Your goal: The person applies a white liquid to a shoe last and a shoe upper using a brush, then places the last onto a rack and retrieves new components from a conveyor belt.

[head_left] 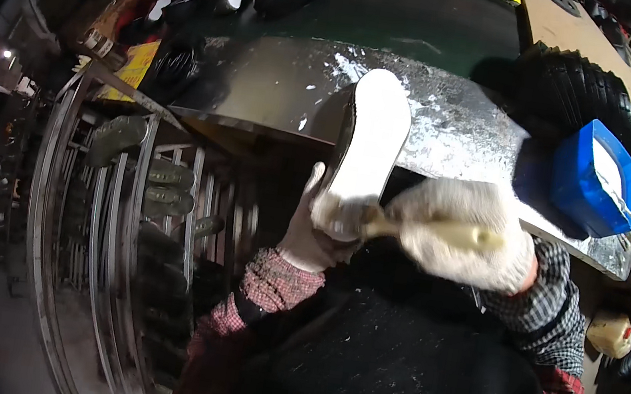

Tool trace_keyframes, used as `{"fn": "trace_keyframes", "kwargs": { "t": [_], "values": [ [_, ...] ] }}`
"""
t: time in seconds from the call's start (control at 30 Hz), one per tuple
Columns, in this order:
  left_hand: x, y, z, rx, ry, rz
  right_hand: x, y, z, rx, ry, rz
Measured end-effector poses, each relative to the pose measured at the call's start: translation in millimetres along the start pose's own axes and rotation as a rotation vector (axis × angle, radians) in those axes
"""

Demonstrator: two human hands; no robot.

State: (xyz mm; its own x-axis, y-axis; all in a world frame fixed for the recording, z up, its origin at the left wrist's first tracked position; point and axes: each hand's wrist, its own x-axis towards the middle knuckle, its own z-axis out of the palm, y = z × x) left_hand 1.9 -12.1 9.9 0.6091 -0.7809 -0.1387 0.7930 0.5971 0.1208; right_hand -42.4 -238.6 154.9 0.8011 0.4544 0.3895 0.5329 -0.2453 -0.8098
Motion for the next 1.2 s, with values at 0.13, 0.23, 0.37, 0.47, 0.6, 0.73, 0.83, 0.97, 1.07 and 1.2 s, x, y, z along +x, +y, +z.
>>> {"fn": "trace_keyframes", "kwargs": {
  "t": [0.13, 0.23, 0.37, 0.47, 0.6, 0.73, 0.83, 0.97, 1.07, 1.2],
  "values": [
    [-0.9, 0.6, 14.1, 0.096, 0.132, 0.011, -43.3, 23.3, -19.5, 0.308, 0.063, 0.227],
    [-1.2, -1.3, 3.1, -0.113, -0.187, -0.073, -48.1, 7.1, -15.7, 0.373, 0.17, 0.304],
    [-8.9, 5.4, -4.5, -0.123, 0.149, 0.09, -22.2, 25.6, 4.6, 0.458, 0.017, 0.339],
    [-16.1, 13.8, -17.3, -0.202, 0.174, -0.114, -28.5, 84.2, -35.5, 0.487, 0.328, 0.5],
    [-21.9, 24.2, -29.7, -0.27, 0.071, -0.204, 11.7, 120.6, -48.5, -0.141, 0.458, 0.097],
    [-23.7, 38.9, -29.2, -0.269, -0.085, -0.253, 27.6, 51.6, -29.7, 0.101, -0.071, 0.637],
    [-4.9, 63.8, 17.4, -0.234, 0.232, -0.374, -14.1, 37.3, -26.5, -0.281, -0.039, 0.109],
    [48.4, 106.1, 60.7, 0.34, 0.649, 0.127, -17.2, 13.5, -61.3, -0.155, -0.11, 0.513],
    [108.0, 124.0, 60.5, 0.162, 0.558, 0.408, -71.6, 20.6, -94.6, -0.428, 0.341, -0.13],
    [183.1, 97.1, 75.7, 0.35, 0.307, 0.345, -155.0, 3.2, -122.9, -0.302, 0.688, 0.075]
  ]
}}
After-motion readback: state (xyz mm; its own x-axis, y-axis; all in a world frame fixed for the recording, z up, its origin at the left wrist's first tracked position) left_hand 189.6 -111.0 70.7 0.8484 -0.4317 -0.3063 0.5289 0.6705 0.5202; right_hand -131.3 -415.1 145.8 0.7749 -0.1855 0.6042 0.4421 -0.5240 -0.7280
